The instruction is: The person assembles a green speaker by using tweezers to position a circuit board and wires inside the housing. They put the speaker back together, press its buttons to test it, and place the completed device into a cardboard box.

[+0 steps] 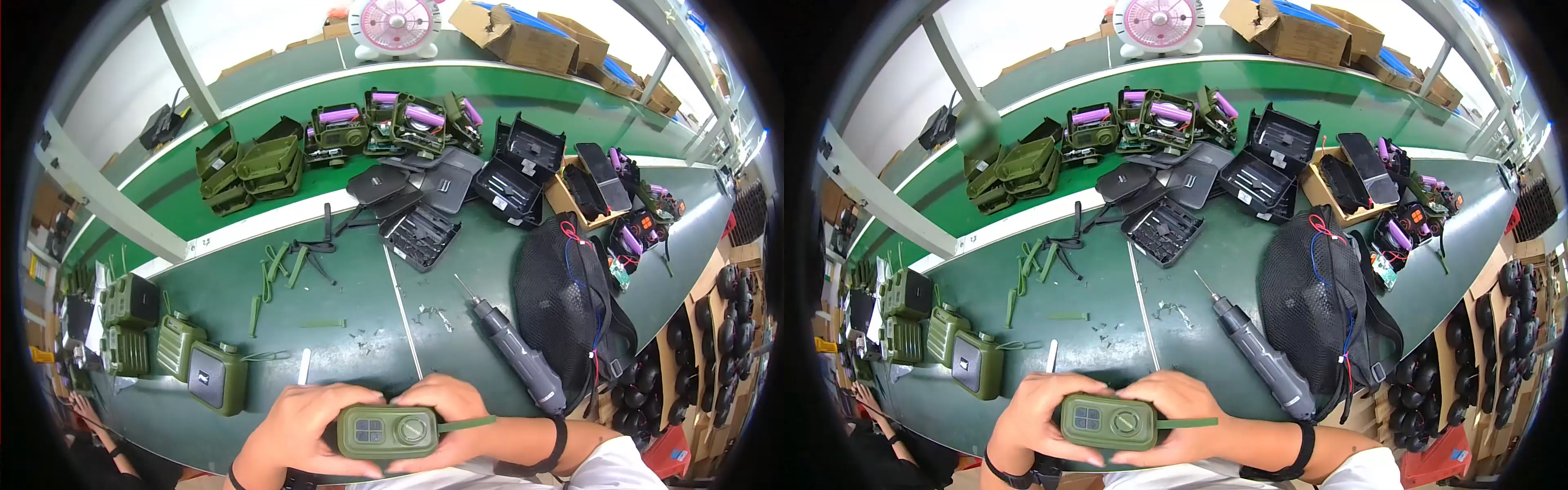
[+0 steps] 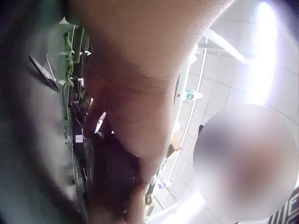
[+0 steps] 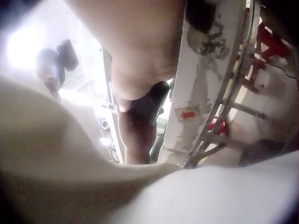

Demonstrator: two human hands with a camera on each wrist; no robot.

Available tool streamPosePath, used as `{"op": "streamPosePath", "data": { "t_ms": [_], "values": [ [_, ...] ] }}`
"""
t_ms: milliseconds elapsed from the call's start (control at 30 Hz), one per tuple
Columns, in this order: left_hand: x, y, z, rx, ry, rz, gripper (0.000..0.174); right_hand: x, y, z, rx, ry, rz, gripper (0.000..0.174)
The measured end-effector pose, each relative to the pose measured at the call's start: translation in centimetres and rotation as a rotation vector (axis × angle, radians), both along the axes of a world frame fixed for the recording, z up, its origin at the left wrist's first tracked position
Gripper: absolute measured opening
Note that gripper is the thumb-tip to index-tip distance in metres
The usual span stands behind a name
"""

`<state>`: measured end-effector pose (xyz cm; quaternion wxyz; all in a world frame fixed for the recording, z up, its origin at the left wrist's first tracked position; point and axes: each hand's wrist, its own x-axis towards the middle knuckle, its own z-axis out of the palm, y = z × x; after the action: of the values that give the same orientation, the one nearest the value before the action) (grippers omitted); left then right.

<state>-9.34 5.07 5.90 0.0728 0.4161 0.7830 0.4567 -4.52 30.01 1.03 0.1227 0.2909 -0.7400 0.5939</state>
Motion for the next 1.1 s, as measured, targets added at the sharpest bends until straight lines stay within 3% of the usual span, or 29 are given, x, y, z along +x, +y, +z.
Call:
{"op": "streamPosePath", "data": {
  "t_ms": [67,200,267,433,500,533,667,900,1100],
  "values": [
    [0.3,-0.2,0.0,-0.015,-0.17,-0.063,0.085,0.4,-0.3,-0.4,-0.05,-0.034,0.07,0.075],
    [0.1,0.2,-0.3,0.036,-0.235,-0.046,0.085,0.7,0.0,0.3,-0.038,-0.113,0.062,0.077],
    [-0.4,0.0,-0.2,0.027,-0.167,-0.083,0.087,0.4,-0.2,0.5,-0.065,-0.074,0.009,0.065],
    [0.7,0.5,-1.2,0.15,-0.285,0.032,0.086,0.3,-0.1,0.5,-0.061,-0.118,0.0,0.066],
    [0.2,0.8,-1.7,0.259,-0.04,-0.023,0.087,0.3,-0.2,0.5,-0.046,-0.084,-0.072,0.067],
    [0.0,0.7,-1.3,0.208,0.015,-0.036,0.077,0.2,-0.4,0.3,-0.055,-0.06,-0.106,0.066],
    [0.1,0.8,-1.3,0.19,0.018,-0.042,0.067,0.1,-0.3,0.6,-0.038,-0.037,-0.099,0.066],
    [0.6,1.0,-1.4,0.204,0.092,-0.034,0.071,-0.1,-0.1,0.5,-0.028,0.013,-0.105,0.067],
    [0.4,1.1,-0.9,0.252,0.094,-0.03,0.061,0.0,-0.2,0.2,-0.056,0.009,-0.071,0.067]
  ]
}}
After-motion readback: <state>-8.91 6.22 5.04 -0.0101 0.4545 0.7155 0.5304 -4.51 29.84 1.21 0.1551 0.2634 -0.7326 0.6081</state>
